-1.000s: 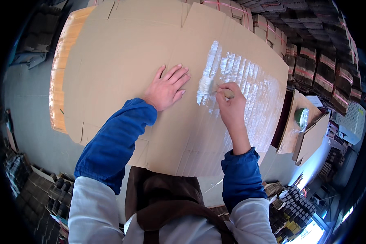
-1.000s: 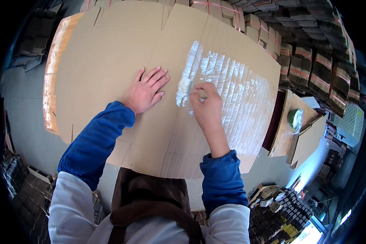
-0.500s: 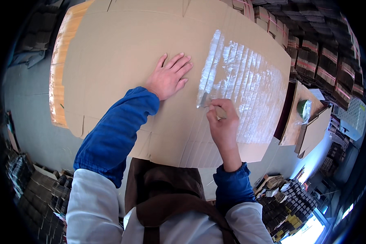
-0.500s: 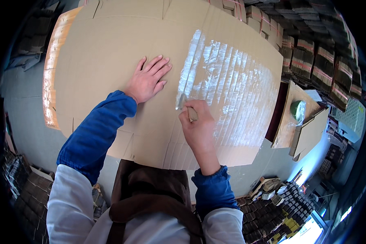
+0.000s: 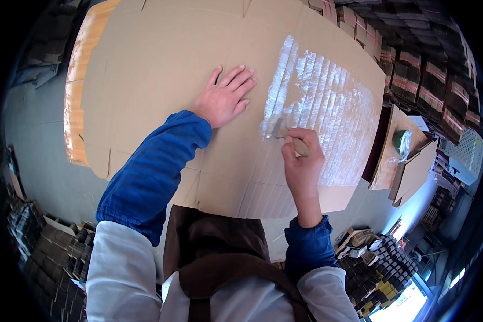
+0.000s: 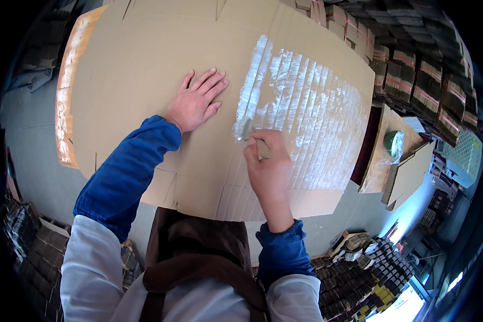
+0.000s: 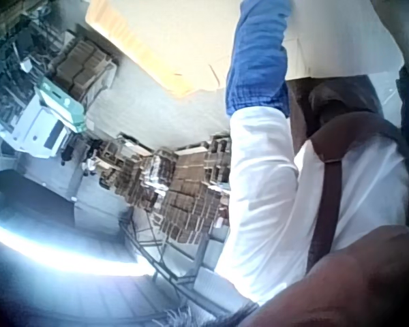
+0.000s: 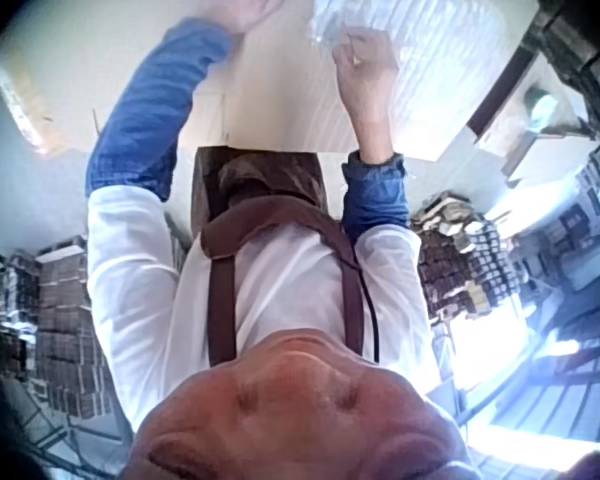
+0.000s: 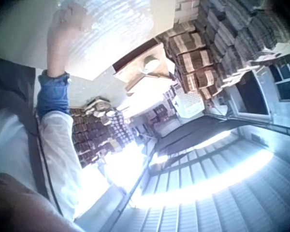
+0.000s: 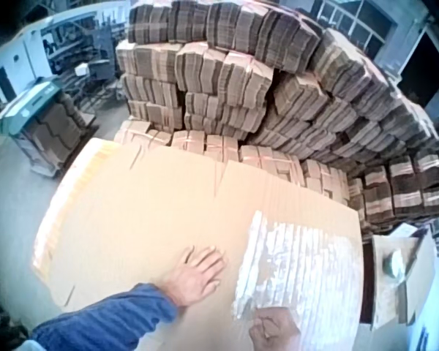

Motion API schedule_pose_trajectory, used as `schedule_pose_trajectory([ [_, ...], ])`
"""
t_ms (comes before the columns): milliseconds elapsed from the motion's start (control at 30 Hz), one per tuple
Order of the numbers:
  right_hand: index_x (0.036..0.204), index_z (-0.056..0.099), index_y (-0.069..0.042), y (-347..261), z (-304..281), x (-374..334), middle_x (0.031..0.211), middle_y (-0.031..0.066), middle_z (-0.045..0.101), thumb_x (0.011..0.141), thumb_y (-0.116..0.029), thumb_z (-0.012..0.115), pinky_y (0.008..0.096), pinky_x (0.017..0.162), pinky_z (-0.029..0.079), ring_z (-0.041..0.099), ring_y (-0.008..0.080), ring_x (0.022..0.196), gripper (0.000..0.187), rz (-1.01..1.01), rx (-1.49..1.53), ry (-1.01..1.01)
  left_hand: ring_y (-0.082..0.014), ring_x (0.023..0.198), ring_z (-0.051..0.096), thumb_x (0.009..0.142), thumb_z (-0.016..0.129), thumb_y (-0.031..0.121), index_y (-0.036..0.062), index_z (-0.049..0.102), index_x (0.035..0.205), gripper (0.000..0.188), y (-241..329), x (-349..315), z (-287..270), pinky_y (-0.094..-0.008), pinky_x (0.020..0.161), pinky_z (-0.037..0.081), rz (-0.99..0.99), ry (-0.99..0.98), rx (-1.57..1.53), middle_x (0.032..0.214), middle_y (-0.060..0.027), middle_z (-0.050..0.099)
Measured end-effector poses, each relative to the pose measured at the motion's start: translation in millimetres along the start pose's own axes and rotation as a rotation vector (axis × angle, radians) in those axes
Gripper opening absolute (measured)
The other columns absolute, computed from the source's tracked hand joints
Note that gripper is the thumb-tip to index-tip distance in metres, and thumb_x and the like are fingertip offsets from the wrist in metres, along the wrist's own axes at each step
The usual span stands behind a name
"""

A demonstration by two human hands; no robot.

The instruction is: The person uses a small tool to spread a white adhesive substance in parallel lines across a large flat cardboard sheet. The person repeatedly dips the tool into a container to reload the adhesive and continues the application process.

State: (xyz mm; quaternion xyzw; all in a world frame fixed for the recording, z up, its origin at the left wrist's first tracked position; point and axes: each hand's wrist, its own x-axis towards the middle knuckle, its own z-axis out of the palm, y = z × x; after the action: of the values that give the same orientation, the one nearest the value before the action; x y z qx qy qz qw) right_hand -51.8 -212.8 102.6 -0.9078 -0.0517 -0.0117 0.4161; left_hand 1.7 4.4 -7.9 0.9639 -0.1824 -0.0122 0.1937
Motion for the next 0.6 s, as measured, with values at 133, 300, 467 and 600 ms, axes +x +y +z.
schedule_pose_trajectory([
  [133, 0.096, 0.063, -0.002, 12.3, 0.2, 4.2, 0.094, 0.0127, 0.063, 0.083, 0.0, 0.07, 0.0367, 0.077, 0.053, 0.066, 0.0307, 0.086, 0.015, 0.068, -0.065, -0.043, -0.0202, 0.148, 0.027, 0.095, 0.057, 0.029, 0.0179, 0.041, 0.148, 0.057, 1.7, 0.0, -2.2, -0.0551, 0.119, 0.021, 0.001, 0.0, 0.0, 0.158, 0.0009, 0.034],
  [300, 0.096, 0.063, -0.002, 0.0, 3.6, 4.5, 0.094, 0.0124, 0.064, 0.082, 0.0, 0.07, 0.0354, 0.076, 0.053, 0.066, 0.029, 0.087, 0.015, 0.01, 0.011, -0.024, -0.0205, 0.148, 0.027, 0.095, 0.057, 0.029, 0.0176, 0.041, 0.148, 0.057, -0.1, 0.2, -1.2, -0.0552, 0.119, 0.021, -0.001, -0.004, -0.015, 0.158, 0.0008, 0.034],
  [467, 0.096, 0.062, -0.002, 10.5, -2.4, 15.5, 0.093, 0.0121, 0.063, 0.082, 0.001, 0.069, 0.0354, 0.075, 0.053, 0.066, 0.0286, 0.085, 0.016, 0.126, 0.006, -0.019, -0.0197, 0.147, 0.027, 0.096, 0.057, 0.029, 0.0161, 0.044, 0.146, 0.053, 0.3, -0.4, -3.6, -0.0552, 0.119, 0.021, -0.001, 0.011, -0.015, 0.155, -0.0003, 0.036],
  [600, 0.096, 0.063, -0.003, 11.3, 7.1, 35.4, 0.093, 0.0117, 0.063, 0.083, -0.001, 0.069, 0.0356, 0.068, 0.052, 0.065, 0.0276, 0.082, 0.015, -0.021, -0.027, -0.012, -0.0208, 0.147, 0.028, 0.094, 0.058, 0.028, 0.017, 0.043, 0.147, 0.056, 2.6, -0.1, -4.3, -0.0552, 0.119, 0.021, -0.001, 0.004, -0.019, 0.157, 0.0005, 0.035],
])
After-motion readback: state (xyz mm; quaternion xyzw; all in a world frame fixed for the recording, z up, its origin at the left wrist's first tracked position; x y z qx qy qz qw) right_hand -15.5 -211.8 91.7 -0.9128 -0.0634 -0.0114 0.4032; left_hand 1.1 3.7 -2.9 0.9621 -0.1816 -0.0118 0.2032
